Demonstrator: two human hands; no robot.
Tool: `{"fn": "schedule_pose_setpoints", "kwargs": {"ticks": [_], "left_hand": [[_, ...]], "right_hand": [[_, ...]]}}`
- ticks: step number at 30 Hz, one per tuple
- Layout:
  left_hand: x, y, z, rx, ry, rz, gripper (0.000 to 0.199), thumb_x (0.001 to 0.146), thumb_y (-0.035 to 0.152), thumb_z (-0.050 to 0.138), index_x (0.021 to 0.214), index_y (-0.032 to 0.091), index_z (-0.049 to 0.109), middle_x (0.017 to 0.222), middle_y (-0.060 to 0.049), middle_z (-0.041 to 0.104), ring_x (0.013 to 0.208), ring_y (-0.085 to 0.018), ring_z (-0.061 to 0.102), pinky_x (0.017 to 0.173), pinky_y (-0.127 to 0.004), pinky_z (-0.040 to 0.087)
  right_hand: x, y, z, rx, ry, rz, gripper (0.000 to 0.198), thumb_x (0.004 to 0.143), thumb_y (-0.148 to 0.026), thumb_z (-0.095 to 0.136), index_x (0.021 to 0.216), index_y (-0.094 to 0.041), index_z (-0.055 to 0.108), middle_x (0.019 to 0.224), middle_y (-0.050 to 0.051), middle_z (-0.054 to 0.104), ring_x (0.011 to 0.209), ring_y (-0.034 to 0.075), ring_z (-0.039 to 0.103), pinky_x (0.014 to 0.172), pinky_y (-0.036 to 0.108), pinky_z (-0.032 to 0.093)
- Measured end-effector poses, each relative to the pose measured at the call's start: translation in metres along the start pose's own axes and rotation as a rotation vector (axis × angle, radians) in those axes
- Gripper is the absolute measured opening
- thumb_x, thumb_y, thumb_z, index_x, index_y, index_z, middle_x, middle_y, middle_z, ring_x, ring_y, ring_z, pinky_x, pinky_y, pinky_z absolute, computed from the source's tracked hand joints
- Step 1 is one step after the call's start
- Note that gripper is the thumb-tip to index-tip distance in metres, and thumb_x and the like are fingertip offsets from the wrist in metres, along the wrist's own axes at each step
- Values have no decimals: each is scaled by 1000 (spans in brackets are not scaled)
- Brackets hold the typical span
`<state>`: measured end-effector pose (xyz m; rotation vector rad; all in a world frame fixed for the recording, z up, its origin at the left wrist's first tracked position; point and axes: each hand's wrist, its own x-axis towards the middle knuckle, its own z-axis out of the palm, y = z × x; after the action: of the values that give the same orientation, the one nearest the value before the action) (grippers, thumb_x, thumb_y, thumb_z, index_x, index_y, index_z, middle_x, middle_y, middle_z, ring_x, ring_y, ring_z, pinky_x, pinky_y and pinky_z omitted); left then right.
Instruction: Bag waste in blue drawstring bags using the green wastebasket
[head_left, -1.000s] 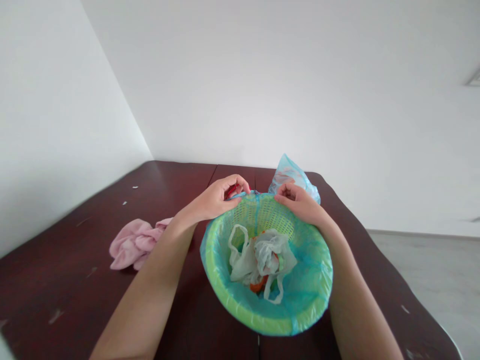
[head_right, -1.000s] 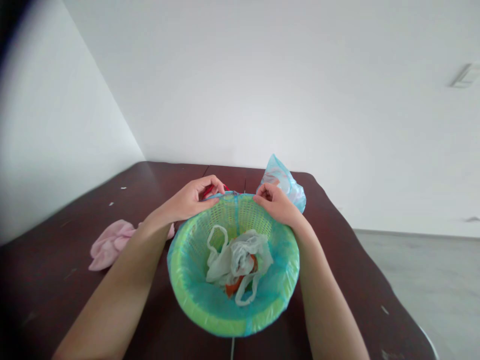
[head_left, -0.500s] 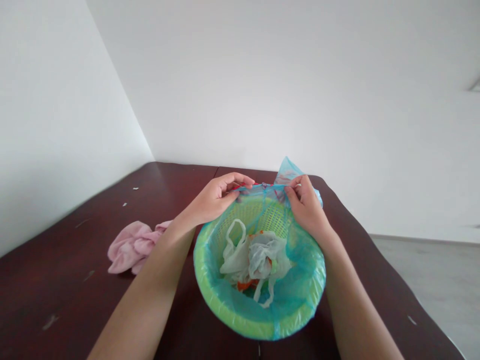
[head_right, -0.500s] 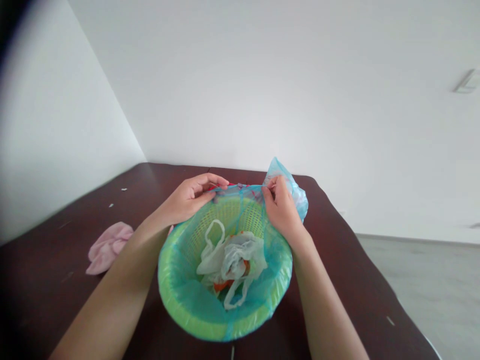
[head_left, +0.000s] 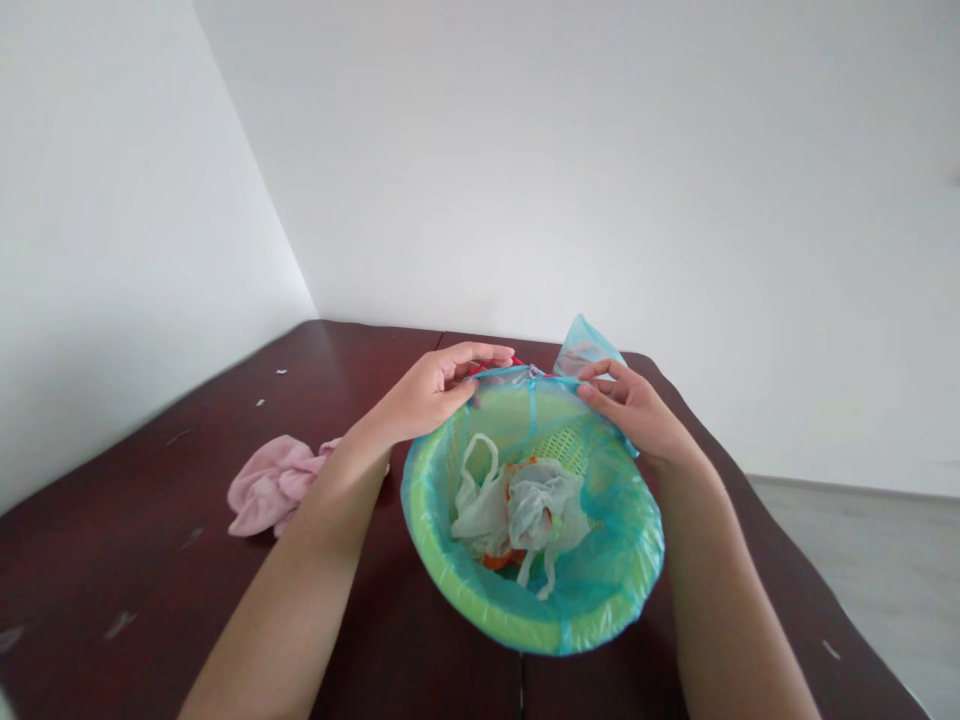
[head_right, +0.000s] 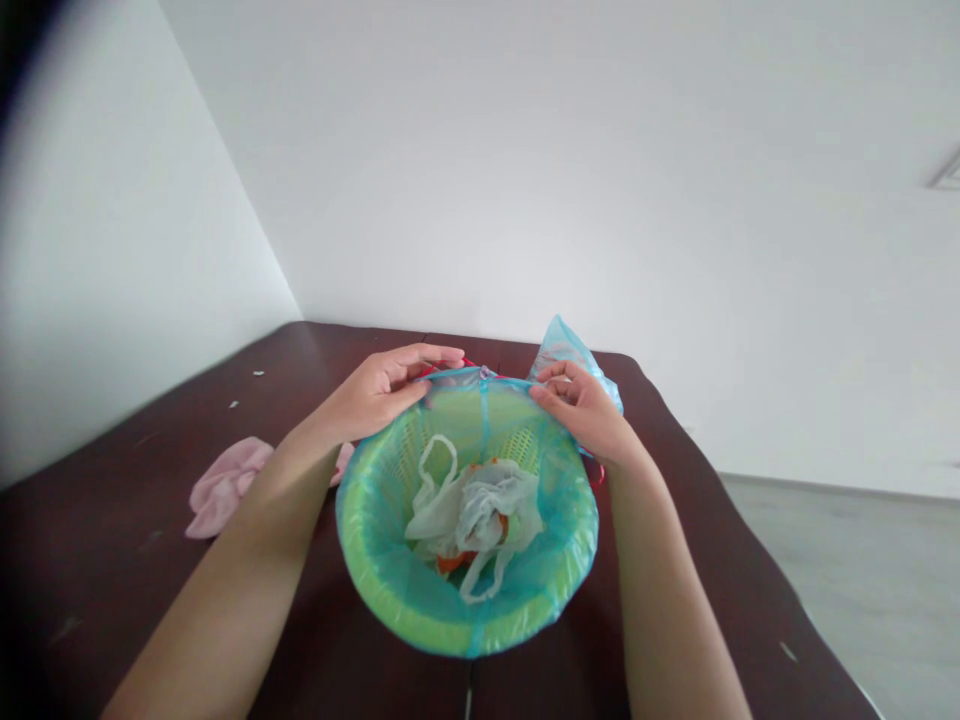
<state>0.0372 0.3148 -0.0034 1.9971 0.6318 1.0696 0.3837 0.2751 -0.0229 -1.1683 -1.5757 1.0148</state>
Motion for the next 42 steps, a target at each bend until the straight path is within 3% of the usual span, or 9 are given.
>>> {"fn": "schedule_pose_setpoints", "kwargs": {"ticks": [4,7,10,15,19,21,26,32,42], "left_hand": [[-5,7,-13,203,-3,35,42,111,20,68,148,23,88,150,-11,89,142,-30,85,131,-49,64],[-8,8,-19,333,46,30,45,113,20,64,151,24,85,148,-10,90,139,-29,85,130,-47,63],[-8,8,-20,418,102,16,42,115,26,63,152,24,84,144,-11,91,134,-30,86,126,-47,63],[-12,18,-19,627,124,-110,30,119,41,63,125,25,88,115,-7,92,102,-28,84,95,-38,62],[-19,31,-22,662,100,-243,43,117,61,66,99,25,80,82,0,78,73,-22,67,67,-31,45],[-22,35,-27,631,81,-298,50,113,68,70,89,24,77,77,0,74,70,-22,63,62,-31,41],[-32,36,-45,370,-113,-464,52,104,75,74,97,26,91,96,-4,88,89,-31,79,77,-34,60],[-38,48,-51,317,4,-430,54,98,77,84,94,24,92,94,-5,88,88,-31,80,74,-34,66],[-43,59,-58,8,-178,-536,38,88,60,104,105,27,96,97,-6,91,92,-34,87,75,-36,74]], "right_hand": [[-10,-7,-19,-90,-132,78,71,86,-89,98,93,-24,72,80,0,66,68,14,54,58,29,40],[-19,-14,-26,-186,-221,97,71,88,-85,98,78,-24,63,70,-3,55,63,13,47,54,29,37],[-29,-24,-25,-283,-192,27,67,98,-76,92,77,-27,52,72,-3,51,65,15,47,54,30,40],[-38,-30,-19,-466,-17,-58,61,104,-62,83,76,-28,40,69,-4,43,63,15,41,55,31,34],[-40,-27,-15,-579,183,-65,62,105,-58,81,76,-29,34,64,-5,41,59,15,36,55,33,25],[-41,-28,-13,-646,259,-79,54,104,-52,80,77,-29,40,63,-4,47,59,16,40,56,33,26],[-49,-37,-5,-713,356,-75,28,103,-48,79,91,-29,62,69,-1,65,61,20,53,60,35,34],[-82,-55,-1,-777,286,-144,6,99,-32,77,99,-30,72,73,-1,73,62,21,59,60,35,41],[-109,-71,1,-769,318,-215,34,101,-38,79,77,-29,56,58,-3,49,52,18,43,50,35,29]]}}
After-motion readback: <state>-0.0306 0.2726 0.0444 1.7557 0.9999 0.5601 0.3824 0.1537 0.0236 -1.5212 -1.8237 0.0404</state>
